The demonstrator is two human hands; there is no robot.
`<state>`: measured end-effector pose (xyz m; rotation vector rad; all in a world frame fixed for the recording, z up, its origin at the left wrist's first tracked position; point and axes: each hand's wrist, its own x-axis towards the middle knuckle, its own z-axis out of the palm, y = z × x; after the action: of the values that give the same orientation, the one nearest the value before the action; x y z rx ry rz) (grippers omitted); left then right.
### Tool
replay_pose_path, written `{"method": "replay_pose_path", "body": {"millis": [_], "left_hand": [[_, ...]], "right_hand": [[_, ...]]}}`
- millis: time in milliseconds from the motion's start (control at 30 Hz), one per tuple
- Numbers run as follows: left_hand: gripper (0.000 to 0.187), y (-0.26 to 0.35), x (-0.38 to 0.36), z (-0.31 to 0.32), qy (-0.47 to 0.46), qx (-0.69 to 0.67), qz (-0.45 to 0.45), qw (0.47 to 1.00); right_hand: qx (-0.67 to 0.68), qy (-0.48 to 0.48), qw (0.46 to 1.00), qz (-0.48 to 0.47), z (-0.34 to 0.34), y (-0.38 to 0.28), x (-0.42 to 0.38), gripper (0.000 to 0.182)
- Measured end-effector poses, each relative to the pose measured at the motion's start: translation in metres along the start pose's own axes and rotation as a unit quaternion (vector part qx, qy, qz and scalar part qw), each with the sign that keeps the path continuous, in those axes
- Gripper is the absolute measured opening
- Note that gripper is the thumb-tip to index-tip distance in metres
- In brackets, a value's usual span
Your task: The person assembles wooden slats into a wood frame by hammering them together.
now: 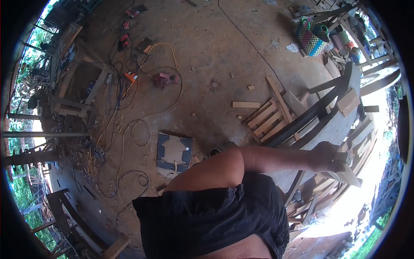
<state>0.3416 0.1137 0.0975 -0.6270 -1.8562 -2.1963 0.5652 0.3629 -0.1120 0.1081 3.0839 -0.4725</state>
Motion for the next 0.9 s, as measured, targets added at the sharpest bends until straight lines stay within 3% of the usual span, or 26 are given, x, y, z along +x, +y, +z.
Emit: {"method": "replay_pose_path", "body": {"millis": [233, 333, 433, 467, 500, 567, 600, 900], "left_hand": [[0.057, 0.000, 0.002, -0.005, -0.027, 0.058, 0.002, 0.998], [0.061, -0.003, 0.004, -0.003, -0.036, 0.014, -0.026, 0.999], [0.058, -0.009, 0.002, 0.002, 0.004, -0.004, 0.026, 1.000], [0.055, -0.001, 0.001, -0.001, -0.044, -0.004, -0.036, 0.998], [0.055, -0.014, 0.000, 0.004, -0.018, -0.034, 0.024, 0.999], [0.057, -0.009, 0.001, 0.005, 0.002, 0.082, 0.005, 0.997], [0.058, -0.020, 0.002, 0.006, 0.033, 0.108, 0.063, 0.992], [0.065, -0.043, 0.000, 0.003, 0.053, 0.047, 0.031, 0.997]], "right_hand": [[-0.004, 0.027, 0.998, 0.054, -0.010, -0.004, -0.023, 0.078], [-0.007, 0.056, 0.991, 0.118, -0.016, -0.005, -0.057, 0.078], [0.020, 0.087, 0.972, 0.215, -0.025, -0.016, -0.102, 0.078], [0.092, 0.089, 0.963, 0.238, -0.028, -0.019, -0.101, 0.078], [0.006, 0.070, 0.968, 0.240, -0.031, -0.022, -0.102, 0.076], [0.035, 0.080, 0.959, 0.269, -0.030, -0.023, -0.103, 0.077], [0.037, 0.079, 0.957, 0.277, -0.033, -0.026, -0.103, 0.078], [0.075, 0.095, 0.945, 0.303, -0.048, -0.033, -0.102, 0.079]]}}
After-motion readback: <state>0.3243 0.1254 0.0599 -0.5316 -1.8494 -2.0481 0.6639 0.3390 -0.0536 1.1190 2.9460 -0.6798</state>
